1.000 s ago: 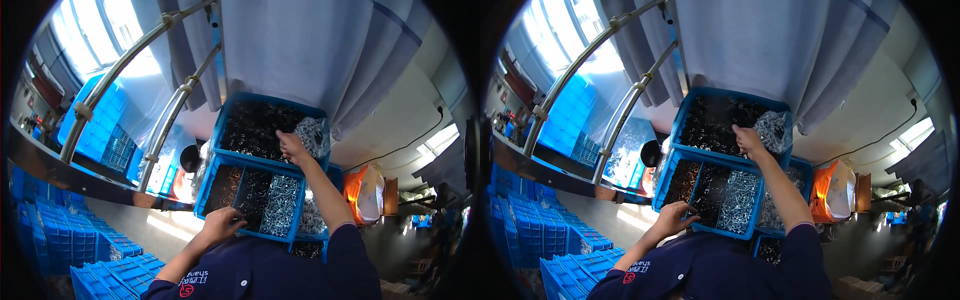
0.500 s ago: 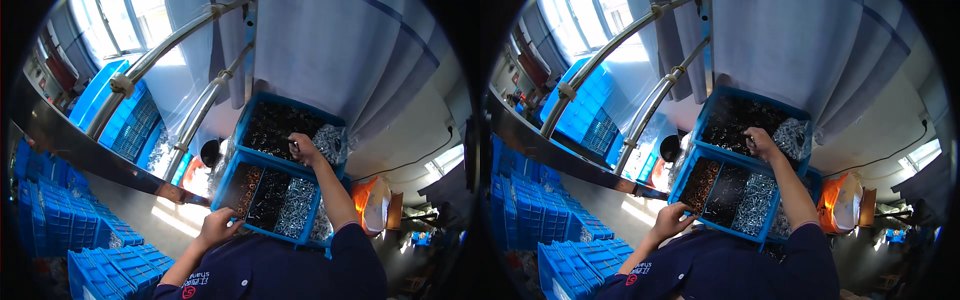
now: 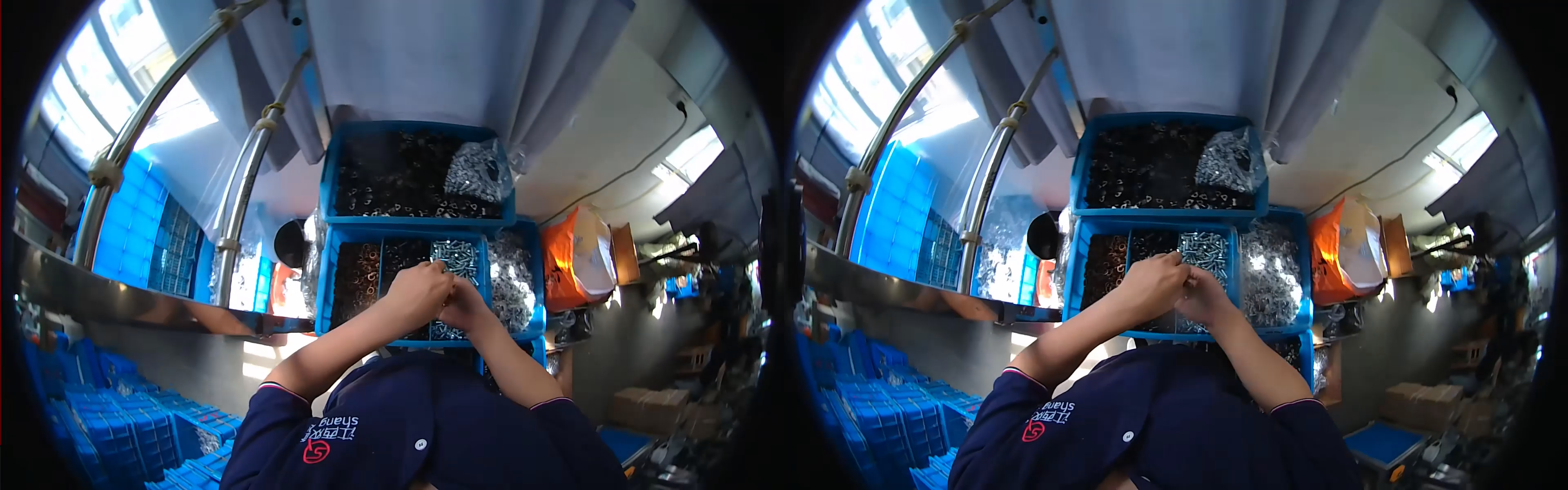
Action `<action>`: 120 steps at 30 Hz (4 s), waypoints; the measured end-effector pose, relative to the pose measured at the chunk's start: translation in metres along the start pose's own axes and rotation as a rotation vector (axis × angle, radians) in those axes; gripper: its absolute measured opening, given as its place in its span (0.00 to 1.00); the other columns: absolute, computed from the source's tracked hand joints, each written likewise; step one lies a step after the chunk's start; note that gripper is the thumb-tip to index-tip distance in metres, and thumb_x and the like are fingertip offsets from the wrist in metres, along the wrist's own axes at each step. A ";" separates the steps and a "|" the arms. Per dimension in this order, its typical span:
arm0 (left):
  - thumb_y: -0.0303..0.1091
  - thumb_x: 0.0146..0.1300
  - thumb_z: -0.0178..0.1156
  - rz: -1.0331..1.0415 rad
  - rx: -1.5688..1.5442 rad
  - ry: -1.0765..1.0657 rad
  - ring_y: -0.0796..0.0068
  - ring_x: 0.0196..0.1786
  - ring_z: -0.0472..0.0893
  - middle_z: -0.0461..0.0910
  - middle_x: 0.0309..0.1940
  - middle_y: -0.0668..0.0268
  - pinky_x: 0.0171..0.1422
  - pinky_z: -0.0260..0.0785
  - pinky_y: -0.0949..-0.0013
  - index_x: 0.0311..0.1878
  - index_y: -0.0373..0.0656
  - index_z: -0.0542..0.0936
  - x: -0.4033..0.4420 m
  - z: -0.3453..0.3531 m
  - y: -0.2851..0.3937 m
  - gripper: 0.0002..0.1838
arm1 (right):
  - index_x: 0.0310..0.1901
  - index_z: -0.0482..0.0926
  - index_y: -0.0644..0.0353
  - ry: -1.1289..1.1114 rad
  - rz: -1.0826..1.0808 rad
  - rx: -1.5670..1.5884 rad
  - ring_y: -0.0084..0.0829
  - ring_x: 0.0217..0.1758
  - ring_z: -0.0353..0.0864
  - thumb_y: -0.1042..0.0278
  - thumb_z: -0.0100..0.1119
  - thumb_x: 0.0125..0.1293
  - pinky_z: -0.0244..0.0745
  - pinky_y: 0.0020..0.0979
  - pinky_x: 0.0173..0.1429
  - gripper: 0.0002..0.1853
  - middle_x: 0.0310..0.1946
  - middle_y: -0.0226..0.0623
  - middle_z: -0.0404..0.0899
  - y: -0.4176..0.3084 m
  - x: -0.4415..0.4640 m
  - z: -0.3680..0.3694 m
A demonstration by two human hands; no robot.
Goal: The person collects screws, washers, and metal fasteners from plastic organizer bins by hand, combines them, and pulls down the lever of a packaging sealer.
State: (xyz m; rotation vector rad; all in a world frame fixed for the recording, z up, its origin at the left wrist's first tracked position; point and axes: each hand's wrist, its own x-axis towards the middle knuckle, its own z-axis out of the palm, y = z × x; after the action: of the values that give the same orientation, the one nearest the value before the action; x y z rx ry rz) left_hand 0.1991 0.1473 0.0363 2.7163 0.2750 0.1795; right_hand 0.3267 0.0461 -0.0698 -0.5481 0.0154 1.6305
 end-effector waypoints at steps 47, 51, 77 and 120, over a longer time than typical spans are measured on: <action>0.17 0.55 0.56 -0.343 -0.412 0.601 0.65 0.19 0.74 0.75 0.20 0.59 0.26 0.68 0.65 0.54 0.38 0.75 -0.199 0.042 -0.052 0.21 | 0.48 0.78 0.59 0.091 -0.436 -2.234 0.43 0.56 0.72 0.71 0.63 0.57 0.71 0.38 0.58 0.15 0.48 0.42 0.76 -0.003 -0.045 0.026; 0.27 0.53 0.61 -0.228 0.084 0.336 0.56 0.38 0.80 0.78 0.37 0.57 0.37 0.76 0.64 0.35 0.39 0.80 -0.123 0.032 -0.066 0.05 | 0.43 0.81 0.60 0.064 -0.420 -2.240 0.44 0.49 0.75 0.74 0.61 0.57 0.73 0.40 0.54 0.11 0.39 0.41 0.78 0.002 -0.038 0.009; 0.27 0.62 0.54 -0.755 -1.596 0.431 0.81 0.27 0.77 0.79 0.27 0.67 0.32 0.70 0.77 0.37 0.38 0.77 -0.113 0.031 -0.073 0.04 | 0.33 0.77 0.61 0.129 -0.083 -0.304 0.30 0.35 0.78 0.71 0.54 0.60 0.75 0.30 0.42 0.04 0.31 0.37 0.78 -0.042 -0.067 0.034; 0.27 0.58 0.63 -0.414 -0.277 0.343 0.59 0.34 0.82 0.80 0.32 0.60 0.36 0.72 0.63 0.37 0.42 0.79 -0.105 0.025 -0.025 0.05 | 0.34 0.78 0.61 0.277 -0.221 -0.972 0.26 0.20 0.71 0.62 0.57 0.62 0.61 0.26 0.18 0.11 0.20 0.33 0.74 -0.186 0.105 0.042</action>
State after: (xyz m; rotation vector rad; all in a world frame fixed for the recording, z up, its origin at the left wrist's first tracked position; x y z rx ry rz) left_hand 0.0973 0.1372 -0.0050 2.2854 0.8334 0.5198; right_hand 0.4842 0.1852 -0.0134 -1.4533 -0.6374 1.2575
